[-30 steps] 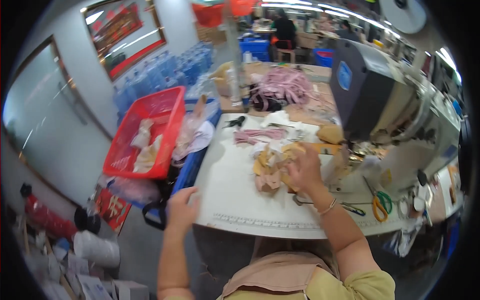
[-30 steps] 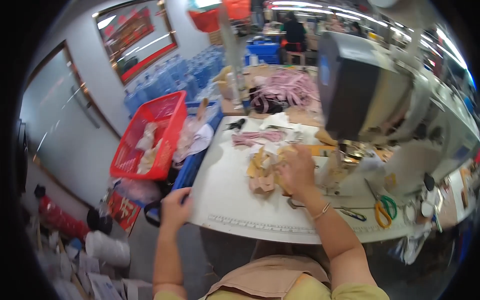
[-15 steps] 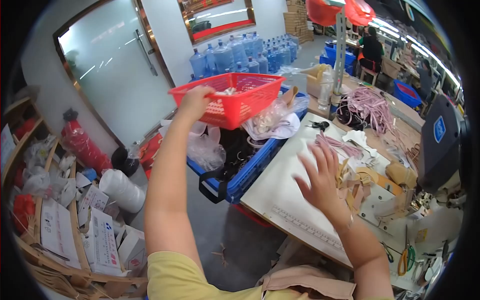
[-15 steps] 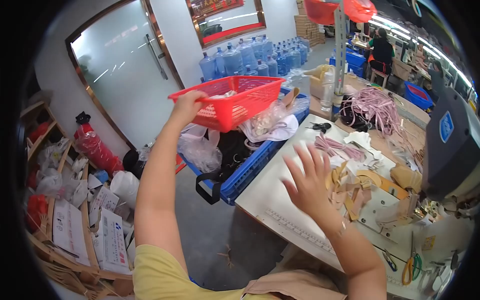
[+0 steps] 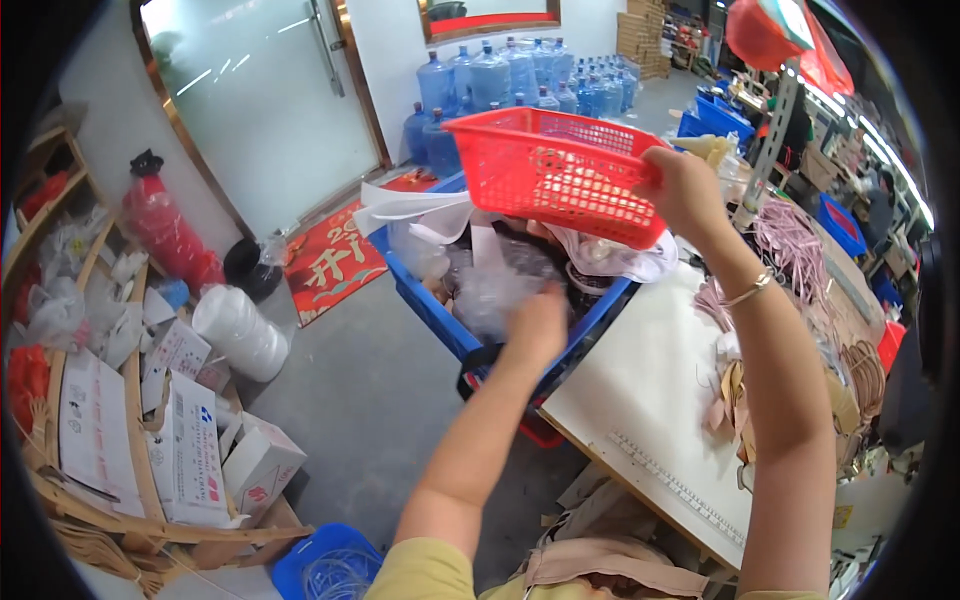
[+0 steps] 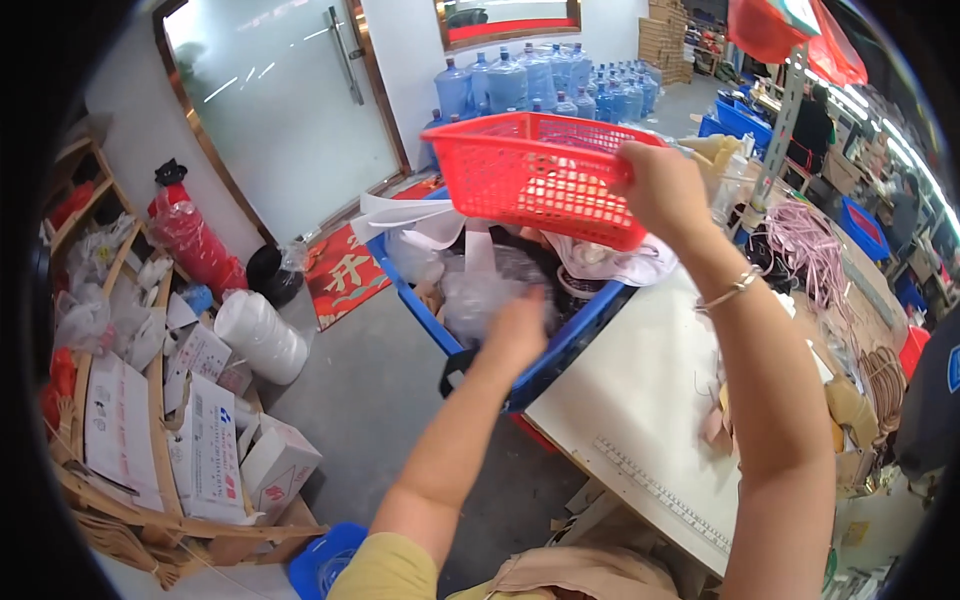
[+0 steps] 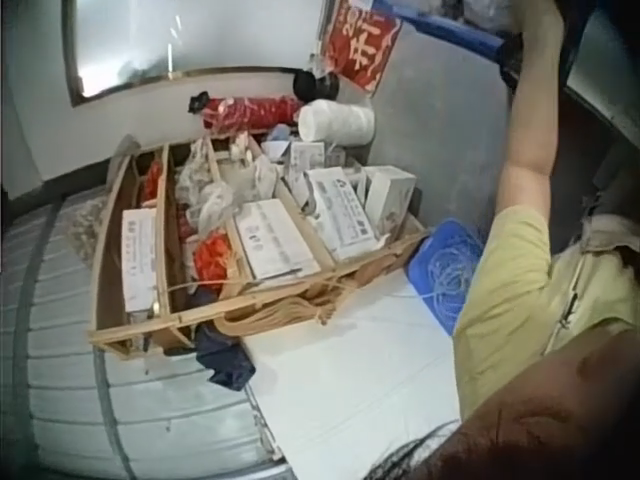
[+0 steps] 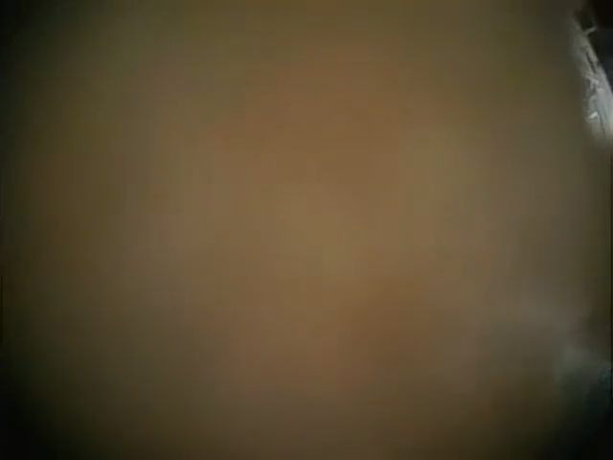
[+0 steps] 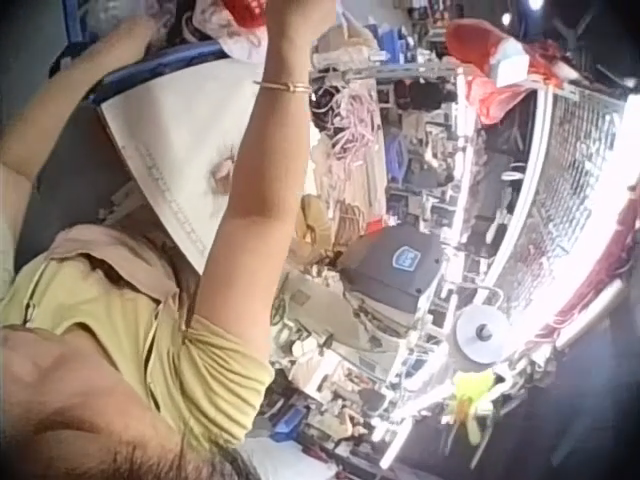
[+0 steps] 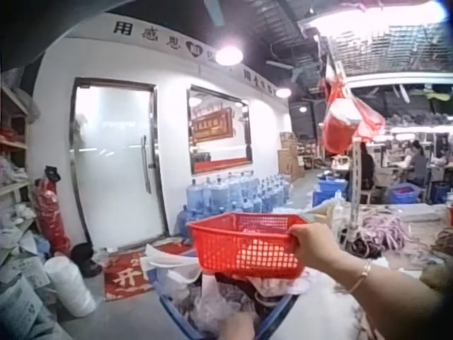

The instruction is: The worker is using an industrial sewing machine to stitch together components of a shoe.

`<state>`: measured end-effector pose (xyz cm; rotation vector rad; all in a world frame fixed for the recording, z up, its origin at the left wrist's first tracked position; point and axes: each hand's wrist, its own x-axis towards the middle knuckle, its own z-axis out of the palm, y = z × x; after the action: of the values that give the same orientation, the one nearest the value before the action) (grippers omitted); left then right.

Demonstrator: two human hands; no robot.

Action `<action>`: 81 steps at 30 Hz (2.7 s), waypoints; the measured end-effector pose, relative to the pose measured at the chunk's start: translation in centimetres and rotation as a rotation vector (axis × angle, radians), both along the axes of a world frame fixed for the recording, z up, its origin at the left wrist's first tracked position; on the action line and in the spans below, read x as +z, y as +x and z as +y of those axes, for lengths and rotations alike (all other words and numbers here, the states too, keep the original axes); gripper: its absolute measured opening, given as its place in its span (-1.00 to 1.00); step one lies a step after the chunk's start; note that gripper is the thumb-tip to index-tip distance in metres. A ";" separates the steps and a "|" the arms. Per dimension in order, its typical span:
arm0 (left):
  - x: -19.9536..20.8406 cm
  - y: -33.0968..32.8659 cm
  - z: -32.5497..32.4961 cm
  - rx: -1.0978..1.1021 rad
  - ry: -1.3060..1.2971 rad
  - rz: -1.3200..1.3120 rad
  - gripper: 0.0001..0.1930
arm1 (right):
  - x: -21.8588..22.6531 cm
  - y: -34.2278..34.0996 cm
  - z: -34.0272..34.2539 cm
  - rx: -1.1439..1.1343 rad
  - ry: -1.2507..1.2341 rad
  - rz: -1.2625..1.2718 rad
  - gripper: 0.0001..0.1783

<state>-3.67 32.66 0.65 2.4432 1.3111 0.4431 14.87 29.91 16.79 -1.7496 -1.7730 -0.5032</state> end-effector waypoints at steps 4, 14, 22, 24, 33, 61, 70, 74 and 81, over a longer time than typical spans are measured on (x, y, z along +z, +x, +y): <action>-2.6 5.2 -0.6 -0.080 0.224 0.029 -0.57 | 0.1 -0.7 -0.2 0.024 0.013 0.043 -0.71; -2.2 5.3 -1.0 -0.092 0.153 0.039 -0.47 | -3.5 -3.2 0.0 0.025 0.063 -0.048 -0.74; 0.0 1.4 -4.2 -0.317 0.334 0.233 -0.52 | -10.6 -4.8 -1.0 0.040 0.137 -0.237 -0.76; 3.2 -3.0 -3.3 -0.462 0.252 -0.273 -0.66 | -10.8 -4.6 -1.4 0.013 0.134 -0.203 -0.72; 2.2 -11.6 13.3 0.268 0.054 0.491 -0.78 | -11.1 -4.4 -1.0 0.051 0.155 -0.191 -0.78; 3.3 -19.4 0.6 0.128 -0.482 -1.542 -0.83 | -9.6 -5.9 -5.1 0.155 0.096 -0.210 -0.83; 1.2 -12.5 2.5 0.219 0.490 -0.266 -0.82 | -9.4 -2.9 -4.6 0.193 -0.029 -0.070 -0.72; -0.8 -10.4 5.1 0.258 0.260 0.248 -0.73 | -8.9 -3.7 -6.0 0.238 -0.013 -0.142 -0.53; -2.6 -10.4 5.9 0.662 0.386 -0.700 -0.72 | -8.3 0.5 -15.5 0.148 -0.118 -0.210 -0.55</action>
<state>-14.09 38.57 -1.93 1.7181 1.7444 1.6627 15.41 14.38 8.49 -1.6778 -2.0997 -0.5457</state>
